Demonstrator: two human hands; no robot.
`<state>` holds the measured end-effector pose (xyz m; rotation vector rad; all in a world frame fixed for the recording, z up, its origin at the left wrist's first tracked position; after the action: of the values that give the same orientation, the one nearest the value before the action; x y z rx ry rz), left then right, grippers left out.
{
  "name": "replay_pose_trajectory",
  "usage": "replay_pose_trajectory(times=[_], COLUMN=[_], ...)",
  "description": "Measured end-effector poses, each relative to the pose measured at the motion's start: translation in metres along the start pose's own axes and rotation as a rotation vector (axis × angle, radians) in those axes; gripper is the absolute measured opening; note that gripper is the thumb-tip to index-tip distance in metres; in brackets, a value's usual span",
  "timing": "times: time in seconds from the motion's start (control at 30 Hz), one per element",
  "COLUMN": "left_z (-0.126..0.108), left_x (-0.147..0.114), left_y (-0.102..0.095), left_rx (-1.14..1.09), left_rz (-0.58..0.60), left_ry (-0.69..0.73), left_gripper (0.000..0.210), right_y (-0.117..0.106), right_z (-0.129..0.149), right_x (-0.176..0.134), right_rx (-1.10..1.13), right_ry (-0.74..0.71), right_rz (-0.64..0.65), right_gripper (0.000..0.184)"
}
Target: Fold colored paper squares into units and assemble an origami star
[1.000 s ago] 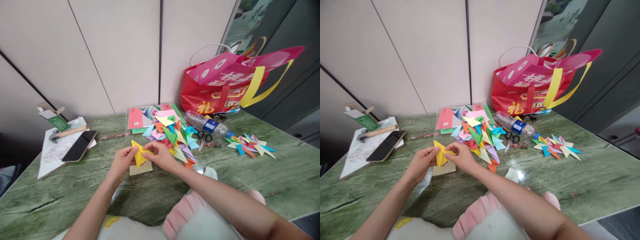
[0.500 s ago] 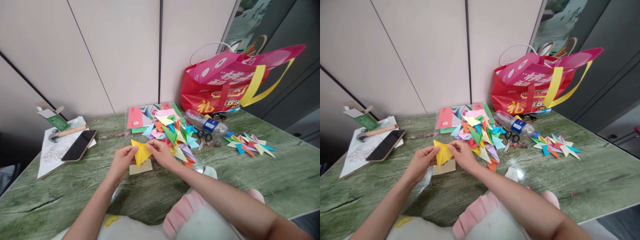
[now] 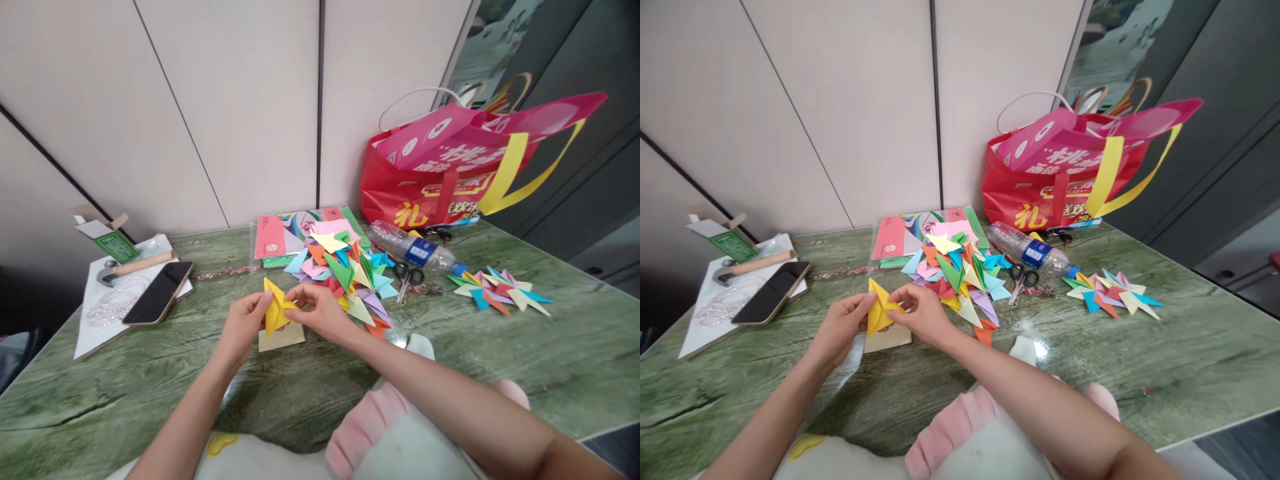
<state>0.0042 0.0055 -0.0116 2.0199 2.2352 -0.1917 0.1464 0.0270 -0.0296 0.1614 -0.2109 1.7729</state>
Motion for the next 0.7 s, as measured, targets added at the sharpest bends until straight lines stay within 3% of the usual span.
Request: replay_pose_trajectory(times=[0.5,0.7], left_z=[0.0018,0.0030], left_x=[0.0034,0.0023], left_y=[-0.0061,-0.0035], left_rx=[0.076,0.121], left_rz=[-0.123,-0.055], left_ry=[0.086,0.084], left_gripper=[0.027,0.024], right_y=[0.0017,0.0021], right_z=[-0.0019,-0.0022], right_x=[0.0003,0.0006], right_rx=[0.017,-0.006], right_ry=[0.038,0.048], right_rz=[-0.007,-0.010], right_gripper=[0.016,0.016])
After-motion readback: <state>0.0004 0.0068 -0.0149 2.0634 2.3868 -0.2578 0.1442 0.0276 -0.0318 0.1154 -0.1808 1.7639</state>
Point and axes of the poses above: each hand's wrist, its own x-axis towards the middle knuckle, its own y-axis out of the palm, z = x × y, the point moved 2 cm from there along x, towards the middle knuckle, and after that the axes turned 7 degrees about -z, right-handed, at the moved point
